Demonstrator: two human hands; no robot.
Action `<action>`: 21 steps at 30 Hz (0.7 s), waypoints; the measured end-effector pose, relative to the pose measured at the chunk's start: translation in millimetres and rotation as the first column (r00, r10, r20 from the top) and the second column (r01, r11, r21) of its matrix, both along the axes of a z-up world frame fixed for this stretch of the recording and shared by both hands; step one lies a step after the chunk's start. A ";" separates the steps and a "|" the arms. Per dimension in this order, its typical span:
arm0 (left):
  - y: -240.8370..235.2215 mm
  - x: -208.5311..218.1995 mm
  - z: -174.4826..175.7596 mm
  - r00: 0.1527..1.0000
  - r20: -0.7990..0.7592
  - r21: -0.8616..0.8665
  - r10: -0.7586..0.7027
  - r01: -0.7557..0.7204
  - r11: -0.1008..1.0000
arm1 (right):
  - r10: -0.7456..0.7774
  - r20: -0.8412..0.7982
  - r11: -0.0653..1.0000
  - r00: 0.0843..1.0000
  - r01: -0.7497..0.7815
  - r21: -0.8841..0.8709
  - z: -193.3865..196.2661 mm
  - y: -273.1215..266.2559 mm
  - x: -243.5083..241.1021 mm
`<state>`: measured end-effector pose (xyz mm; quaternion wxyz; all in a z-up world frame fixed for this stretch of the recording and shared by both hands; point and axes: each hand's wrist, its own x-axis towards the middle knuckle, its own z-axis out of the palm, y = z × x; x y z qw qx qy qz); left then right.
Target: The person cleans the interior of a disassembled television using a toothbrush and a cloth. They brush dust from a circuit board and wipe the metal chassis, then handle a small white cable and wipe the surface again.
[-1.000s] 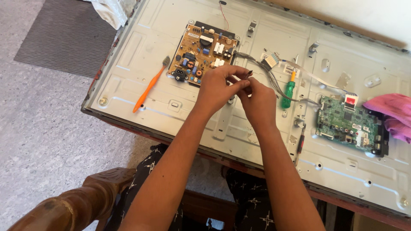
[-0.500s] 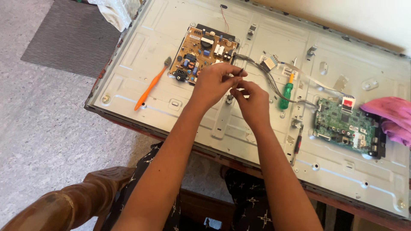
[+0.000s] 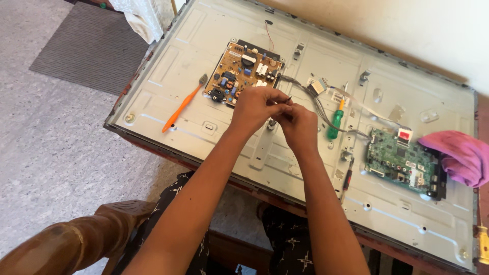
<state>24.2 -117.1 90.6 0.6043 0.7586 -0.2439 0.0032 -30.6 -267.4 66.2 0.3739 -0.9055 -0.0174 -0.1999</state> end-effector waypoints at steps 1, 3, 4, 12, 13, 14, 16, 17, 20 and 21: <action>0.1 0.1 -0.1 1.000 -0.016 -0.002 0.008 -0.008 1.000 | 0.019 0.022 1.000 1.000 -0.019 0.002 0.3 0.2 0.0; 0.5 -0.1 -1.5 0.999 -0.026 0.011 0.023 -0.023 1.000 | 0.056 0.063 0.998 0.996 -0.056 0.006 -2.0 1.7 -1.3; 0.4 0.6 -2.2 0.999 -0.032 0.018 0.031 -0.031 0.999 | 0.055 0.063 0.998 0.997 -0.056 0.007 -3.1 1.4 -0.6; 3.4 9.5 -8.8 0.996 -0.074 -0.086 -0.055 0.048 0.995 | 0.136 -0.195 0.976 0.971 -0.097 0.194 -16.1 -9.5 6.1; 3.7 9.9 -10.0 0.994 -0.078 -0.109 -0.077 0.068 0.992 | 0.126 -0.168 0.982 0.978 -0.099 0.161 -17.0 -10.8 6.3; 4.2 10.2 -11.1 0.995 -0.081 -0.089 -0.066 0.058 0.994 | 0.119 -0.141 0.987 0.983 -0.101 0.128 -17.4 -11.3 6.7; 3.5 10.6 -13.1 0.995 -0.088 -0.049 -0.044 0.040 0.998 | 0.105 -0.099 0.992 0.990 -0.098 0.076 -16.9 -11.2 6.4; 3.3 10.5 -14.0 0.994 -0.097 -0.068 -0.056 0.050 0.996 | 0.098 -0.085 0.994 0.992 -0.093 0.057 -16.1 -10.5 5.7; 0.4 11.1 -15.4 0.991 -0.095 -0.097 -0.089 0.080 0.992 | 0.047 -0.103 0.999 0.994 -0.045 0.021 -11.3 -10.1 3.7; -0.4 11.2 -15.6 0.992 -0.079 -0.084 -0.096 0.089 0.992 | 0.026 -0.118 1.000 0.993 -0.024 0.013 -9.7 -9.8 3.3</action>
